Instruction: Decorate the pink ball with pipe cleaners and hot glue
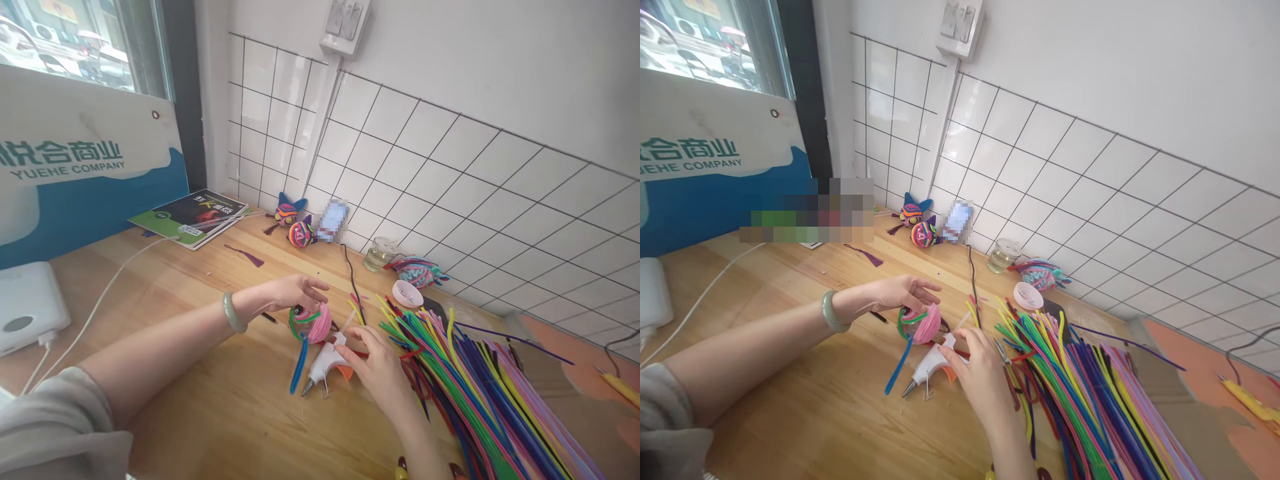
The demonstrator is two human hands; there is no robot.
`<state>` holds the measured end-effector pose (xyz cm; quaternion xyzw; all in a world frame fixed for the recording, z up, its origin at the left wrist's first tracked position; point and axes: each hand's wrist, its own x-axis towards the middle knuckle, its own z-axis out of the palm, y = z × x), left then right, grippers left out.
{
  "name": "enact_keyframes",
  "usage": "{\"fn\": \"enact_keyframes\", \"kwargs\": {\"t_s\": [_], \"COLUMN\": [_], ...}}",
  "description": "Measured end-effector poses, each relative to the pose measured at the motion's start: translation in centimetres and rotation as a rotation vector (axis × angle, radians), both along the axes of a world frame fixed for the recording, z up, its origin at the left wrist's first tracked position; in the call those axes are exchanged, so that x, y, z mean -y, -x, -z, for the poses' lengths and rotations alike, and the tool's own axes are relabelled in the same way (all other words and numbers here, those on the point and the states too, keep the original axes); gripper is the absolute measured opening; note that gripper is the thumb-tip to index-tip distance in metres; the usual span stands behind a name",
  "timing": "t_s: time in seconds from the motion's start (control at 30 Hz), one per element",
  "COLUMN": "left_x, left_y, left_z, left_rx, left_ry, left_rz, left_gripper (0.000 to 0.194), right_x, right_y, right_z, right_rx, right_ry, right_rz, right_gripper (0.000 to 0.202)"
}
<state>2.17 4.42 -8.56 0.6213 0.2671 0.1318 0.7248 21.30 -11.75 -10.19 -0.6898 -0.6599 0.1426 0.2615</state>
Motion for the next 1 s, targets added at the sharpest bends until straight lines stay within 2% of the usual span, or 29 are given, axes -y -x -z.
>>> {"fn": "enact_keyframes", "kwargs": {"t_s": [0.1,0.27,0.5,0.63,0.83,1.0], "left_x": [0.1,0.3,0.7,0.8,1.0,1.4], "left_y": [0.1,0.3,0.9,1.0,0.7,0.6], "left_z": [-0.1,-0.5,-1.3,-1.3,-1.2,-1.8], "left_rx": [-0.04,-0.133,-0.266,-0.308,-0.311,-0.261], "left_ry": [-0.033,-0.096,-0.17,-0.188,-0.232,-0.28], "left_rz": [0.006,0.031,0.067,0.08,0.052,0.031], "left_gripper": [0.082,0.08,0.086,0.083,0.077,0.076], "right_x": [-0.2,-0.5,-0.7,-0.7,-0.8,-0.6], "right_y": [1.4,3.3,3.8,4.0,4.1,4.3], "right_z": [0.3,1.0,1.3,1.0,0.8,0.5], "right_rx": [0.084,0.206,0.253,0.24,0.221,0.168], "right_ry": [-0.222,-0.357,-0.385,-0.365,-0.366,-0.422], "right_rz": [-0.064,-0.125,-0.117,-0.102,-0.115,-0.083], "right_gripper": [0.034,0.039,0.035,0.03,0.032,0.034]}}
